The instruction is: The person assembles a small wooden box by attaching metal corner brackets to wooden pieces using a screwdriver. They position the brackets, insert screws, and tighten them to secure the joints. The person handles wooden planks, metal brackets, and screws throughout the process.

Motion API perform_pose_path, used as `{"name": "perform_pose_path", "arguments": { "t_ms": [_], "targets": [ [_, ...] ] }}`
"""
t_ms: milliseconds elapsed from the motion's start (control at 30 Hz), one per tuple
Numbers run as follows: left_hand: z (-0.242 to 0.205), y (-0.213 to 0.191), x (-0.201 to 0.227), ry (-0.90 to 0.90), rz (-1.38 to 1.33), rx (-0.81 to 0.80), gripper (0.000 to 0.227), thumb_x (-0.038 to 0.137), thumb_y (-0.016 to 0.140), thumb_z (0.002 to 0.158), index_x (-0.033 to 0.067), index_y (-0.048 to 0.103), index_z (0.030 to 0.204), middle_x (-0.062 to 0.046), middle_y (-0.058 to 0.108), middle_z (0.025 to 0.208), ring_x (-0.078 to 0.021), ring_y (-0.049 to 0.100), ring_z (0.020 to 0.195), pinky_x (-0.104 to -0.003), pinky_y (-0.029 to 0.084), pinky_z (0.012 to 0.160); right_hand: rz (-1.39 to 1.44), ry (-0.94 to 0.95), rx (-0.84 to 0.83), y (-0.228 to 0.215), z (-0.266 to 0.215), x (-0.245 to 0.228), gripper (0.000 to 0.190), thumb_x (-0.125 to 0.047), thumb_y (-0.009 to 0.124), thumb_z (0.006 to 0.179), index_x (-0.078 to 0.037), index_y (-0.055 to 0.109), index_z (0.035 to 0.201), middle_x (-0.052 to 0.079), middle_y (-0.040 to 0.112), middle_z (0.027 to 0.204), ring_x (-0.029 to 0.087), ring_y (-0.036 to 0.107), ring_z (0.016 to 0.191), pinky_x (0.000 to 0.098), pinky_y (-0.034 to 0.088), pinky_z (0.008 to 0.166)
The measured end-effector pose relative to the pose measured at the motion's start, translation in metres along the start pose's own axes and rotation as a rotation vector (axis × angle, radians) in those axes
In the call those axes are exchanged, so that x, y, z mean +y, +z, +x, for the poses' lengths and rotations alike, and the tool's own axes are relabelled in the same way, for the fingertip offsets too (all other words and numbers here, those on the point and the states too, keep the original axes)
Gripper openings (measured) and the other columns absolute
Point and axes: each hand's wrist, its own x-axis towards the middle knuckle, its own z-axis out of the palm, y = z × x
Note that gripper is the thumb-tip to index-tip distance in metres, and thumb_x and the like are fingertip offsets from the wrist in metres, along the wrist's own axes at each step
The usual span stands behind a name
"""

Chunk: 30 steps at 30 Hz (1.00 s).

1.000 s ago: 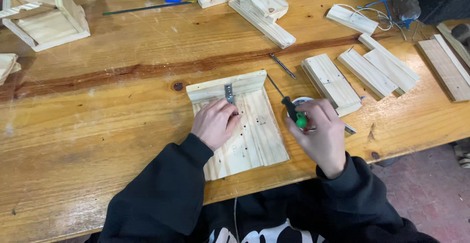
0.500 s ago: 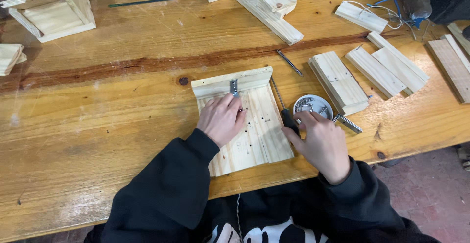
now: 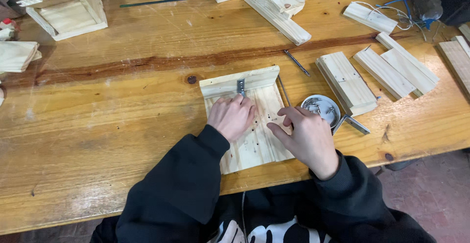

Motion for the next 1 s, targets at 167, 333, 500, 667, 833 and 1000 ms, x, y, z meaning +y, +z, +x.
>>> {"name": "perform_pose_path", "arguments": {
  "t_ms": [167, 333, 500, 667, 833, 1000],
  "targets": [
    [0.013, -0.026, 0.014, -0.024, 0.002, 0.170, 0.024, 0.031, 0.058, 0.095, 0.0181, 0.060, 0.076, 0.000, 0.060, 0.069, -0.0262, 0.073, 0.063, -0.037, 0.057, 0.063, 0.037, -0.062, 0.066, 0.008, 0.004, -0.001, 0.025, -0.035, 0.078, 0.084, -0.016, 0.075, 0.099, -0.002, 0.068, 0.073, 0.026, 0.071, 0.066, 0.0460, 0.059, 0.061],
    [0.015, -0.049, 0.028, -0.054, -0.236, 0.112, 0.033, 0.038, 0.053, 0.101, 0.0147, 0.058, 0.078, -0.005, 0.061, 0.073, -0.0333, 0.072, 0.066, -0.043, 0.057, 0.060, 0.142, -0.144, 0.253, 0.006, 0.010, 0.003, 0.026, -0.025, 0.082, 0.082, -0.015, 0.075, 0.105, -0.004, 0.068, 0.081, 0.015, 0.069, 0.060, 0.0334, 0.057, 0.058],
    [0.016, -0.055, 0.030, -0.034, -0.514, 0.026, 0.029, 0.033, 0.053, 0.103, 0.0115, 0.057, 0.084, -0.009, 0.057, 0.074, -0.0410, 0.069, 0.071, -0.047, 0.055, 0.059, 0.329, -0.291, 0.264, 0.005, 0.014, -0.001, 0.008, -0.007, 0.076, 0.087, -0.011, 0.077, 0.093, 0.000, 0.069, 0.077, 0.017, 0.068, 0.056, 0.0272, 0.054, 0.048],
    [0.014, -0.057, 0.031, -0.039, -0.546, 0.058, 0.028, 0.034, 0.052, 0.105, 0.0159, 0.057, 0.085, -0.004, 0.056, 0.073, -0.0344, 0.069, 0.071, -0.042, 0.056, 0.059, 0.412, -0.327, 0.237, 0.004, 0.013, 0.000, 0.006, -0.004, 0.074, 0.087, -0.009, 0.077, 0.088, 0.004, 0.072, 0.077, 0.019, 0.069, 0.055, 0.0266, 0.054, 0.045],
    [0.014, -0.061, 0.030, -0.039, -0.610, 0.041, 0.027, 0.035, 0.052, 0.106, 0.0175, 0.058, 0.087, -0.003, 0.056, 0.071, -0.0315, 0.069, 0.069, -0.040, 0.056, 0.059, 0.440, -0.366, 0.215, -0.003, 0.013, -0.005, 0.006, 0.000, 0.072, 0.087, -0.005, 0.076, 0.087, 0.007, 0.074, 0.081, 0.020, 0.069, 0.055, 0.0268, 0.055, 0.046],
    [0.011, -0.065, 0.027, -0.016, -0.462, 0.059, 0.027, 0.042, 0.055, 0.104, 0.0171, 0.060, 0.096, -0.004, 0.061, 0.069, -0.0295, 0.071, 0.065, -0.039, 0.058, 0.061, 0.343, -0.294, 0.250, -0.015, 0.018, 0.013, 0.007, -0.008, 0.073, 0.093, -0.008, 0.080, 0.093, 0.010, 0.074, 0.081, 0.028, 0.071, 0.065, 0.0328, 0.055, 0.052]
  ]
}}
